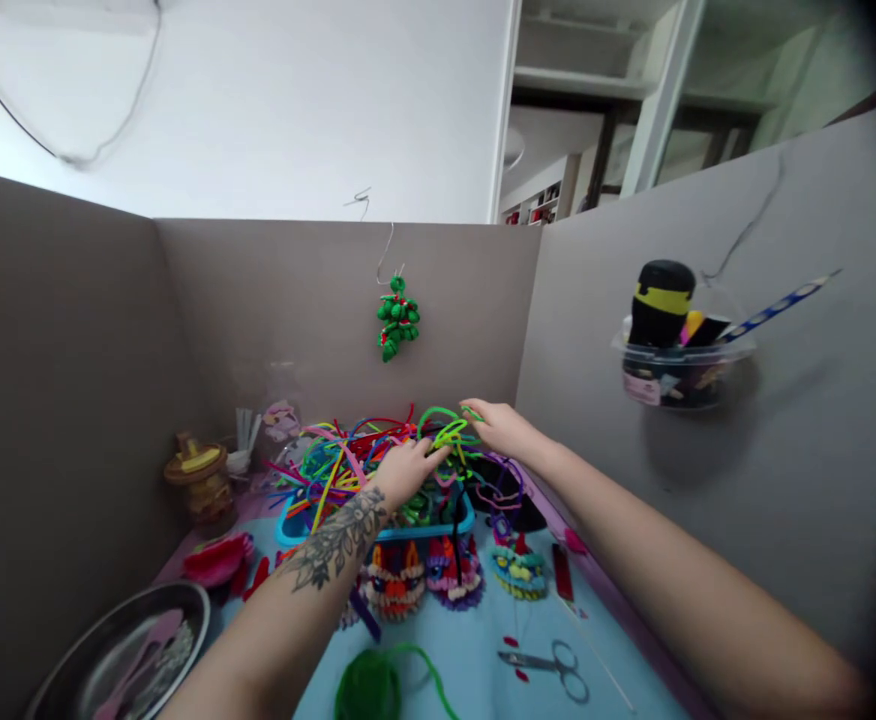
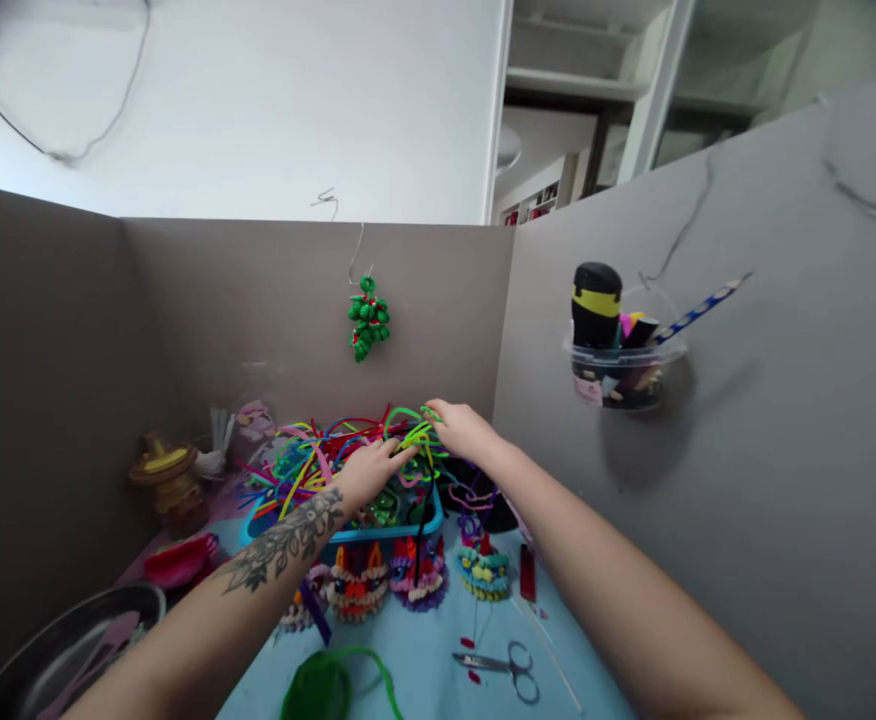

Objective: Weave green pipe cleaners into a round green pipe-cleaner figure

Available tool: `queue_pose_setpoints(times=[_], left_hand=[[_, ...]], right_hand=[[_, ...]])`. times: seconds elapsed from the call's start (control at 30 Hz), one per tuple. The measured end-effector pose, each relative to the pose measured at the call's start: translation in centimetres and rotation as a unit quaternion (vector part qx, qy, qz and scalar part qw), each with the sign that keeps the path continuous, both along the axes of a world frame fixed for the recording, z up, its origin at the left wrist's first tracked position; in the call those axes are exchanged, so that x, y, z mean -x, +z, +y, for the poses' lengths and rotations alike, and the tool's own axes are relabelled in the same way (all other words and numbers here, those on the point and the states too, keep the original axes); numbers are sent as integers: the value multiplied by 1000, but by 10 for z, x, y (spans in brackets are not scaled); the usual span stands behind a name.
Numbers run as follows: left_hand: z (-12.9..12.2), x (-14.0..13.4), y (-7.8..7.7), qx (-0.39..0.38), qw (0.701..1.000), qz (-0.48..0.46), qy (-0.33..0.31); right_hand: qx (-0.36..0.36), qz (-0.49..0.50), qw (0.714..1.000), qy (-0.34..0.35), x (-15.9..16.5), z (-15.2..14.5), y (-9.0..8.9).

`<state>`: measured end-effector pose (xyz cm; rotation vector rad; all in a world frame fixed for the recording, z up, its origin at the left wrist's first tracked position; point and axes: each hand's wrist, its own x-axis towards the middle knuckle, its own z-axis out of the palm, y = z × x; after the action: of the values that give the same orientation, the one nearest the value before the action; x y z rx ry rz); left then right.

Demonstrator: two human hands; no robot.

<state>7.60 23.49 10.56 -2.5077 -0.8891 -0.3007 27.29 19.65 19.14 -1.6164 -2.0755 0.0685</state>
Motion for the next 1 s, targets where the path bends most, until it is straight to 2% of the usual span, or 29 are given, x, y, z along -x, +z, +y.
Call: queue_pose_setpoints(times=[0.07,0.13,0.23,0.43,0.53,0.63,0.7,0.87,0.93,1.0], left_hand=[[3,15,4,-17,1000,22,-6],[4,25,5,-23,999,41,-4],[3,33,4,-23,998,58,-5],[9,47,12,-20,999,36,33],[14,58,21,-14,999,14,50],[15,66,25,-3,997,-32,68],[15,69,24,16,994,-60,92],[23,71,12,41,986,-95,134],[27,67,8,59,978,-132,151],[31,59,7,108,965,-179,159]], right_hand=[[27,-96,995,-28,-11,2,-12],[75,-192,978,-40,-17,2,-24],[114,-264,957,-45,-22,1,-38],[120,-226,957,-139,-36,5,-38],[112,-205,958,-166,-40,5,-38],[108,-169,962,-187,-41,1,-45],[131,-150,957,-210,-43,-2,-54],[200,-122,926,-297,-55,-15,-79],[213,-114,921,-306,-61,-21,-86],[210,-114,927,-290,-64,-26,-92]])
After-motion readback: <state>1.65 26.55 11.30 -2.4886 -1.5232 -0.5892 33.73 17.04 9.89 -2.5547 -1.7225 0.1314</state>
